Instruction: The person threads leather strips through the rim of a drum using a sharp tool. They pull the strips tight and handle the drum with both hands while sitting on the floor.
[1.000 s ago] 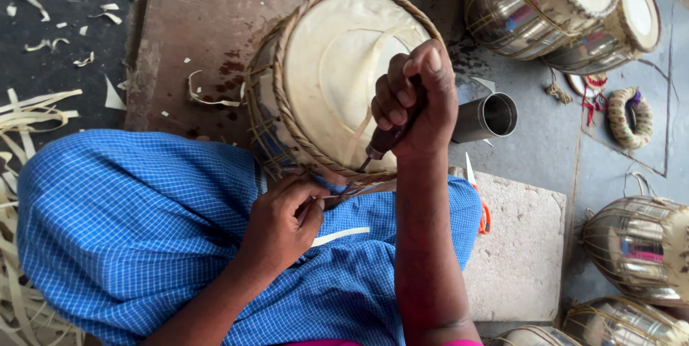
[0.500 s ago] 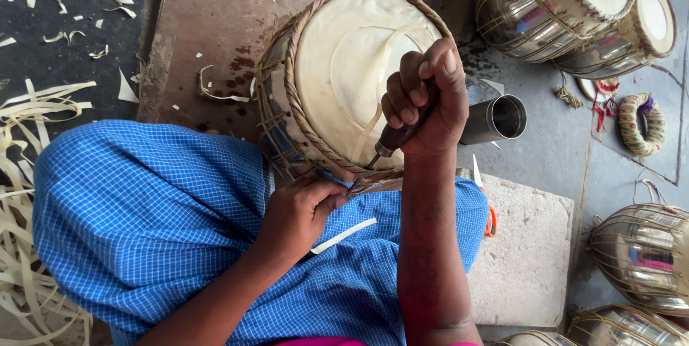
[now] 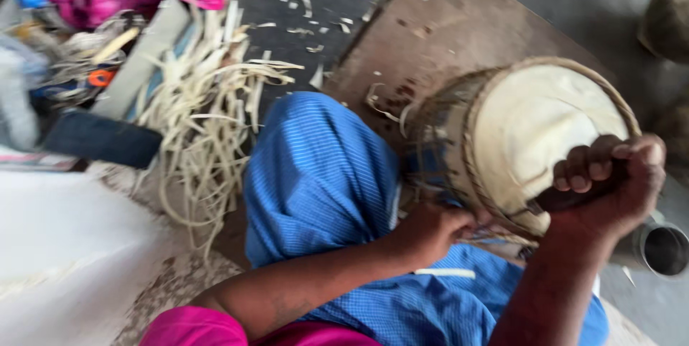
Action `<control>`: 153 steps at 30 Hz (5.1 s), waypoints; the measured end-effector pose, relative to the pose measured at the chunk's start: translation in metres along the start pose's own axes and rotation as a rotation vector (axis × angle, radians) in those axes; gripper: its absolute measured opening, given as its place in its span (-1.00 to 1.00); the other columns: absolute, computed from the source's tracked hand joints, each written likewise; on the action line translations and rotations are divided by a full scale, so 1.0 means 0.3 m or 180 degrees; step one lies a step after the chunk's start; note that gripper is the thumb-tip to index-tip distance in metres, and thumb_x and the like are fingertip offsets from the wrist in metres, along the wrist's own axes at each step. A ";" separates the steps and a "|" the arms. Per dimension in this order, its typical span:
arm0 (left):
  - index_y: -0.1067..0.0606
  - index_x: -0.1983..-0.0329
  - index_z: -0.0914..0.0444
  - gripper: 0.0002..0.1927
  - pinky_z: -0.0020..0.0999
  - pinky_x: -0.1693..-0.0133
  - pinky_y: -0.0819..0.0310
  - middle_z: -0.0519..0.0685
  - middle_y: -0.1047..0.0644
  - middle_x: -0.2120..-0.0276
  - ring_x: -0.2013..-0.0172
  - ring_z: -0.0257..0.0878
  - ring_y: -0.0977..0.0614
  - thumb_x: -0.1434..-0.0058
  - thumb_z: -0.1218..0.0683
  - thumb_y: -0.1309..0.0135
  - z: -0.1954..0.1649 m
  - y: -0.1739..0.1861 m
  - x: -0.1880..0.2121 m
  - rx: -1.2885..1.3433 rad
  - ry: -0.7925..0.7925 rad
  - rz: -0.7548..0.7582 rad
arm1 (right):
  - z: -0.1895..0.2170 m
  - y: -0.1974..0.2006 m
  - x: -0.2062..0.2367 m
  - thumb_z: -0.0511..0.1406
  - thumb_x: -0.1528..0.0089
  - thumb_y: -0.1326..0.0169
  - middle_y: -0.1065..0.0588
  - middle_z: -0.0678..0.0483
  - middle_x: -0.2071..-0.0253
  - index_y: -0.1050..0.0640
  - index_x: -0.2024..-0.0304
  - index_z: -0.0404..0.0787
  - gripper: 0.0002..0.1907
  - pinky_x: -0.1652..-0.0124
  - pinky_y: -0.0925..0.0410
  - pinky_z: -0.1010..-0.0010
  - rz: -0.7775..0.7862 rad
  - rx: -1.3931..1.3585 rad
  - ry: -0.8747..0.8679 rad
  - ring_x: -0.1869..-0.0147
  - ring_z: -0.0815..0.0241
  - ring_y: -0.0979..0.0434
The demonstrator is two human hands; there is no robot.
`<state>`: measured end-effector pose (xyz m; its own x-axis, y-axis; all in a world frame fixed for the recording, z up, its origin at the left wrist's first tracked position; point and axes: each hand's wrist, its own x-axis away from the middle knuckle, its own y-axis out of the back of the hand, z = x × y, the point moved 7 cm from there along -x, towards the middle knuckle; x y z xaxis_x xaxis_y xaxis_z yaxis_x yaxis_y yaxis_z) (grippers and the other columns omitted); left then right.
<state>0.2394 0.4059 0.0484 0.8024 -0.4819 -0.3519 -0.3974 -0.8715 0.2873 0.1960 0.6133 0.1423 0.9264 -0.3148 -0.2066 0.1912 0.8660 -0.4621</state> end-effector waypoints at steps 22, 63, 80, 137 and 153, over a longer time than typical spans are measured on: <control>-0.57 -0.19 -0.14 -0.57 0.04 -0.10 -0.12 -0.13 -0.43 0.00 -0.12 -0.08 -0.38 -0.28 0.07 -0.01 -0.216 0.068 -0.149 -0.1178 -0.1216 0.0212 | 0.036 -0.142 0.058 -0.22 -0.49 0.07 -0.35 0.10 0.45 -0.32 -0.32 -0.20 -0.62 0.57 -0.21 0.51 -0.1119 0.2114 0.0426 0.55 0.34 -0.33; -0.61 0.25 0.33 -0.88 -0.18 0.17 -0.49 0.06 -0.47 0.18 0.20 -0.05 -0.60 -0.17 0.20 -0.27 -0.299 0.080 -0.329 -0.0488 -0.0249 -0.0020 | 0.141 0.035 0.271 -0.23 -0.36 -0.09 -0.54 0.08 0.28 -0.48 0.23 -0.15 -0.85 0.10 -0.36 0.45 -0.1463 0.2999 -0.0279 0.14 0.27 -0.50; -0.50 -0.14 0.28 -0.64 -0.30 0.11 -0.62 0.06 -0.41 -0.05 0.11 -0.16 -0.63 -0.27 0.19 -0.18 -0.250 0.089 -0.286 0.0019 -0.0402 0.0433 | 0.137 0.029 0.244 -0.33 -0.32 -0.17 -0.55 0.06 0.11 -0.54 0.01 -0.29 -0.78 0.12 -0.53 0.43 -0.0545 0.2050 -0.0481 0.12 0.30 -0.58; -0.61 0.27 0.33 -0.88 -0.28 0.17 -0.57 0.02 -0.45 0.17 0.12 -0.13 -0.57 -0.18 0.17 -0.28 -0.270 0.061 -0.318 -0.0412 -0.0277 0.0415 | 0.152 -0.105 0.198 -0.49 -0.21 -0.19 -0.54 0.09 0.38 -0.45 0.25 -0.23 -0.83 0.31 -0.43 0.37 -0.0731 0.4128 0.0239 0.28 0.18 -0.64; -0.55 0.27 0.32 -0.82 -0.16 0.10 -0.48 0.08 -0.44 0.16 0.11 0.00 -0.56 -0.13 0.17 -0.31 -0.293 0.077 -0.323 -0.0487 -0.0355 0.0257 | 0.287 0.028 0.200 -0.25 -0.22 -0.29 -0.53 0.06 0.44 -0.56 0.32 -0.26 -0.78 0.34 -0.38 0.39 -0.1001 0.4565 -0.0630 0.39 0.22 -0.53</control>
<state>0.1917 0.4406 0.1674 0.7131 -0.5640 -0.4163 -0.3792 -0.8099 0.4476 0.2811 0.6352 0.2003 0.7929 -0.6028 -0.0892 0.4280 0.4466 0.7857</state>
